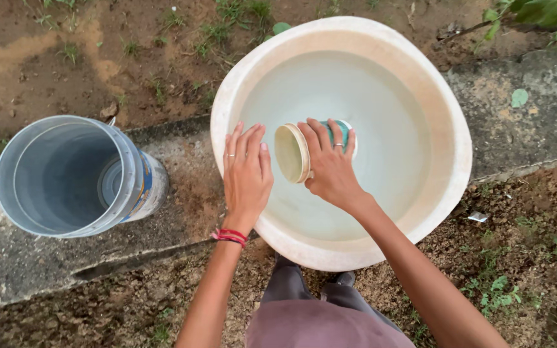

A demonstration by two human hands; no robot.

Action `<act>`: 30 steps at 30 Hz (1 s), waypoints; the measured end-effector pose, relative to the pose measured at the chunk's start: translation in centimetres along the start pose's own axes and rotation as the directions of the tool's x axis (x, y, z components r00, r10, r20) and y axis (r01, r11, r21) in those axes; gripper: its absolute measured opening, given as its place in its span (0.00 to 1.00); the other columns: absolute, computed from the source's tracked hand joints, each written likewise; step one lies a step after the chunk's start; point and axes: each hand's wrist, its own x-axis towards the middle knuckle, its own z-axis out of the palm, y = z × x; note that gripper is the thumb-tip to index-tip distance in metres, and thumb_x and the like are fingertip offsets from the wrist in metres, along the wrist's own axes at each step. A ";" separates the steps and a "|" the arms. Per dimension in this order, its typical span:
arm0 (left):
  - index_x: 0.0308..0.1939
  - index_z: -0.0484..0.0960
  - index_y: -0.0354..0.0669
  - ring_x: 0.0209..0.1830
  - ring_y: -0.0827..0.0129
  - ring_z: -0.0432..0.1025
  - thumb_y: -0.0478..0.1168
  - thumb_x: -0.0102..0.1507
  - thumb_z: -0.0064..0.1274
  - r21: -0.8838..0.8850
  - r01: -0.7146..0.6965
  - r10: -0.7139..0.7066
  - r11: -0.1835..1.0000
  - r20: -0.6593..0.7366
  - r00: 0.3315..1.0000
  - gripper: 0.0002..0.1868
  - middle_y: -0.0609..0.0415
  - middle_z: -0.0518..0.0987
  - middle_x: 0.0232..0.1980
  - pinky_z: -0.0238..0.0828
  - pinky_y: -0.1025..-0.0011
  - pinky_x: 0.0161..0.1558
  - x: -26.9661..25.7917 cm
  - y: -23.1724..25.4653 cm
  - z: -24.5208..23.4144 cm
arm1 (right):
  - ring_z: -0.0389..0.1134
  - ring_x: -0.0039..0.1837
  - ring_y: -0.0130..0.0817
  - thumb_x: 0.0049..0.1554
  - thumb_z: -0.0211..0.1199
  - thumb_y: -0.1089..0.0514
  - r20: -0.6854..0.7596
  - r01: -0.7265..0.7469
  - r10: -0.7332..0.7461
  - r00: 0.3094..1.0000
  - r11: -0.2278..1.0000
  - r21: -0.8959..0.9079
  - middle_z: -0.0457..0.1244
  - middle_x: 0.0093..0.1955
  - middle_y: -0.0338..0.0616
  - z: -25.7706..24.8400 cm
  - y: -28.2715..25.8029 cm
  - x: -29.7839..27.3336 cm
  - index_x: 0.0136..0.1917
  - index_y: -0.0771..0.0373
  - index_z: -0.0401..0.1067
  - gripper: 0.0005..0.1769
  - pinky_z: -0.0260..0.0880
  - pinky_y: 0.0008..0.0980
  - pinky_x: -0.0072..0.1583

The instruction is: The person pours water from a container onto the base of a young tree and then packs the wet soil around the trunk by hand.

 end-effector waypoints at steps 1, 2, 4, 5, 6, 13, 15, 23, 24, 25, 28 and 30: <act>0.64 0.75 0.37 0.77 0.50 0.59 0.38 0.73 0.38 -0.002 0.001 -0.001 1.000 0.001 1.000 0.18 0.47 0.75 0.67 0.47 0.51 0.79 0.0 0.0 0.0 | 0.45 0.78 0.63 0.35 0.78 0.63 0.009 0.004 -0.004 1.000 1.000 0.002 0.49 0.77 0.49 0.3 -0.2 0.1 0.77 0.56 0.51 0.61 0.38 0.76 0.72; 0.64 0.75 0.37 0.77 0.50 0.59 0.39 0.73 0.39 -0.005 0.001 -0.001 1.000 0.002 1.000 0.18 0.46 0.75 0.67 0.47 0.51 0.79 0.0 -0.1 0.0 | 0.45 0.78 0.62 0.35 0.78 0.63 0.019 0.008 -0.008 1.000 1.000 0.005 0.49 0.77 0.49 0.5 -0.5 0.1 0.77 0.56 0.50 0.61 0.39 0.77 0.72; 0.64 0.75 0.37 0.77 0.49 0.59 0.39 0.73 0.38 -0.015 0.001 -0.001 1.000 -0.001 1.000 0.18 0.46 0.75 0.67 0.48 0.51 0.78 0.0 -0.1 0.0 | 0.45 0.78 0.62 0.34 0.79 0.62 0.047 0.004 -0.005 0.999 1.000 0.015 0.49 0.78 0.48 0.8 -0.8 0.2 0.77 0.56 0.50 0.62 0.39 0.77 0.71; 0.64 0.75 0.37 0.77 0.49 0.59 0.39 0.73 0.38 -0.021 0.002 -0.002 1.000 -0.003 1.000 0.18 0.46 0.75 0.67 0.48 0.51 0.78 0.0 -0.1 0.0 | 0.45 0.79 0.61 0.33 0.79 0.62 0.067 -0.003 0.002 0.998 1.000 0.024 0.49 0.78 0.48 1.0 -1.0 0.2 0.77 0.56 0.50 0.63 0.39 0.77 0.71; 0.64 0.75 0.37 0.77 0.48 0.59 0.39 0.74 0.38 -0.028 0.002 -0.002 1.000 -0.006 1.000 0.18 0.45 0.74 0.67 0.48 0.51 0.78 0.0 -0.1 0.0 | 0.44 0.79 0.61 0.33 0.79 0.62 0.087 -0.012 0.009 0.996 0.999 0.033 0.49 0.78 0.47 1.1 -1.2 0.1 0.77 0.56 0.50 0.64 0.39 0.76 0.71; 0.64 0.75 0.36 0.76 0.47 0.60 0.40 0.75 0.37 -0.081 0.008 -0.011 0.997 -0.035 0.999 0.18 0.45 0.75 0.67 0.51 0.52 0.78 0.0 -0.1 0.0 | 0.45 0.78 0.59 0.33 0.80 0.59 0.171 -0.026 0.018 0.985 0.999 0.040 0.49 0.77 0.46 2.3 -1.9 0.0 0.77 0.55 0.49 0.64 0.42 0.76 0.71; 0.64 0.75 0.36 0.77 0.47 0.60 0.40 0.75 0.36 -0.098 0.000 -0.005 0.995 -0.049 0.999 0.18 0.45 0.75 0.67 0.52 0.52 0.77 0.0 -0.1 -0.1 | 0.45 0.78 0.60 0.32 0.80 0.58 0.201 -0.038 0.025 0.979 0.997 0.060 0.49 0.77 0.46 2.7 -1.9 0.0 0.76 0.55 0.48 0.64 0.43 0.75 0.71; 0.63 0.76 0.35 0.76 0.46 0.60 0.39 0.75 0.36 -0.120 0.023 -0.029 0.993 -0.045 0.999 0.18 0.44 0.76 0.67 0.55 0.53 0.75 -0.1 0.2 -0.3 | 0.50 0.76 0.60 0.32 0.81 0.52 0.293 -0.178 0.122 0.948 0.969 0.170 0.51 0.74 0.49 3.7 -1.3 -0.7 0.77 0.56 0.47 0.66 0.50 0.73 0.69; 0.63 0.76 0.35 0.76 0.47 0.60 0.39 0.75 0.36 -0.119 0.024 -0.029 0.993 -0.044 0.999 0.18 0.44 0.76 0.67 0.55 0.53 0.75 0.0 0.2 -0.3 | 0.50 0.76 0.60 0.32 0.82 0.52 0.315 -0.200 0.142 0.939 0.966 0.162 0.52 0.73 0.48 3.8 -1.1 -0.8 0.77 0.55 0.48 0.66 0.51 0.72 0.69; 0.63 0.76 0.35 0.76 0.47 0.60 0.39 0.75 0.36 -0.125 0.026 -0.032 0.992 -0.043 0.999 0.18 0.44 0.76 0.67 0.56 0.53 0.75 0.0 0.2 -0.4 | 0.51 0.75 0.59 0.33 0.82 0.51 0.315 -0.212 0.153 0.937 0.964 0.162 0.52 0.73 0.49 3.9 -1.0 -0.8 0.77 0.55 0.48 0.65 0.53 0.69 0.69; 0.63 0.76 0.35 0.76 0.46 0.60 0.39 0.74 0.37 -0.140 0.028 -0.034 0.990 -0.046 0.998 0.18 0.44 0.76 0.66 0.57 0.53 0.74 0.0 0.3 -0.4 | 0.55 0.73 0.59 0.32 0.81 0.50 0.292 -0.234 0.168 0.942 0.950 0.208 0.55 0.71 0.50 4.7 -0.6 -1.0 0.76 0.56 0.50 0.65 0.60 0.60 0.67; 0.63 0.76 0.35 0.76 0.46 0.61 0.39 0.74 0.37 -0.144 0.022 -0.030 0.989 -0.053 0.998 0.18 0.44 0.76 0.67 0.57 0.53 0.74 0.0 0.2 -0.4 | 0.57 0.71 0.58 0.30 0.81 0.50 0.243 -0.227 0.157 0.957 0.928 0.296 0.57 0.71 0.51 4.9 -0.2 -1.3 0.76 0.58 0.51 0.66 0.62 0.55 0.66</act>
